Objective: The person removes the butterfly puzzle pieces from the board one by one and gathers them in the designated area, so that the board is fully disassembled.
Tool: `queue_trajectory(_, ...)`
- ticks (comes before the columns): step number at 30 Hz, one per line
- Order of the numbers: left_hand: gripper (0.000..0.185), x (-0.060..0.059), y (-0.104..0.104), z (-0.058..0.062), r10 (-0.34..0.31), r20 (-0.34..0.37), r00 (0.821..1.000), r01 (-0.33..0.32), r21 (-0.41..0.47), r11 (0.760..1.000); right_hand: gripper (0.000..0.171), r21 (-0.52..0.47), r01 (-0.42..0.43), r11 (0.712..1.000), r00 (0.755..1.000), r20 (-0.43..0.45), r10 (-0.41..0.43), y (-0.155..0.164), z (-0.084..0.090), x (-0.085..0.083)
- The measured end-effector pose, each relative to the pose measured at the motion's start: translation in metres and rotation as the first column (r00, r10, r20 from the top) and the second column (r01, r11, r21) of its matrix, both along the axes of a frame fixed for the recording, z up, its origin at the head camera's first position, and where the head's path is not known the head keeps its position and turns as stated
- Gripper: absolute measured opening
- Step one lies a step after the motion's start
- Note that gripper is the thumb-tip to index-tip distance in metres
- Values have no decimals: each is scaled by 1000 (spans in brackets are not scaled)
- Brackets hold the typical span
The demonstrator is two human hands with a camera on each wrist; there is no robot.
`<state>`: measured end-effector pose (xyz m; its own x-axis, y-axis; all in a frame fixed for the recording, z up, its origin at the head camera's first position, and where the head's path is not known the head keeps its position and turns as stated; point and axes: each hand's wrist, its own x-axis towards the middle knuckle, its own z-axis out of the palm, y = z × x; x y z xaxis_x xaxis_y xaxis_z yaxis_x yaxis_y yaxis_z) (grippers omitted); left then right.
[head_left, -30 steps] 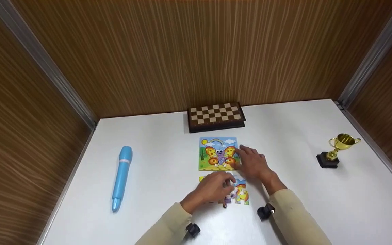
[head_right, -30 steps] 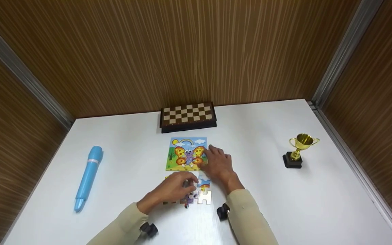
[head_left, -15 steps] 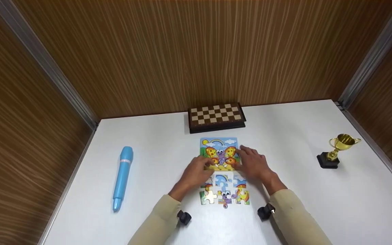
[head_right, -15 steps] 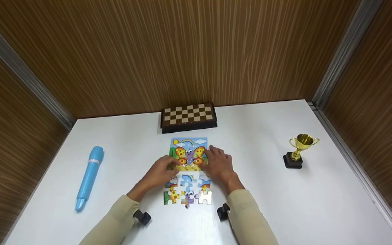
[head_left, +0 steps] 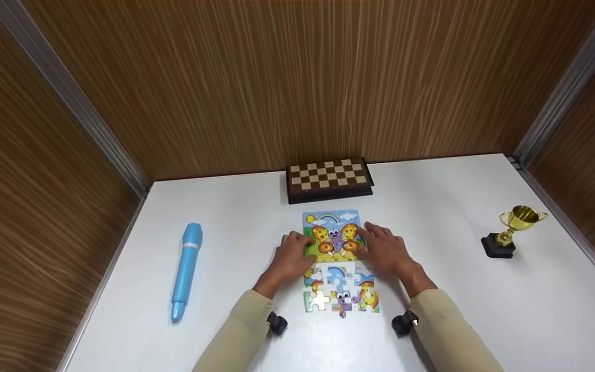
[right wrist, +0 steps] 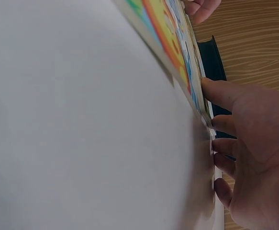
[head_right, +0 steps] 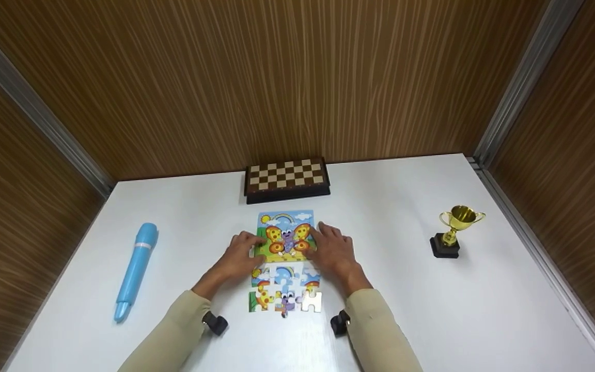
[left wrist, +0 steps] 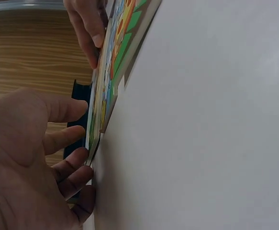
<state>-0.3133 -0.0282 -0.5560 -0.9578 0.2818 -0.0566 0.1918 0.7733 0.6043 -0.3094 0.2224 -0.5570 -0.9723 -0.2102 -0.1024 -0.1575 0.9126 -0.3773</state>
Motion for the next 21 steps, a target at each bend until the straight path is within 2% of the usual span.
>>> queue_trajectory(5,49,-4,2,-3,-17,-6,1000,17,-68,998,66,23,-5,1000,1000,-6,5,-1,0,1)
queue_trajectory(11,52,-4,5,-5,-9,30,999,12,-75,997,59,4,1,1000,1000,-1,-1,-2,2,6)
queue_trajectory(21,40,-6,1,-1,23,12,1000,-23,-43,999,41,-28,-132,991,988,-89,129,-11,6,12)
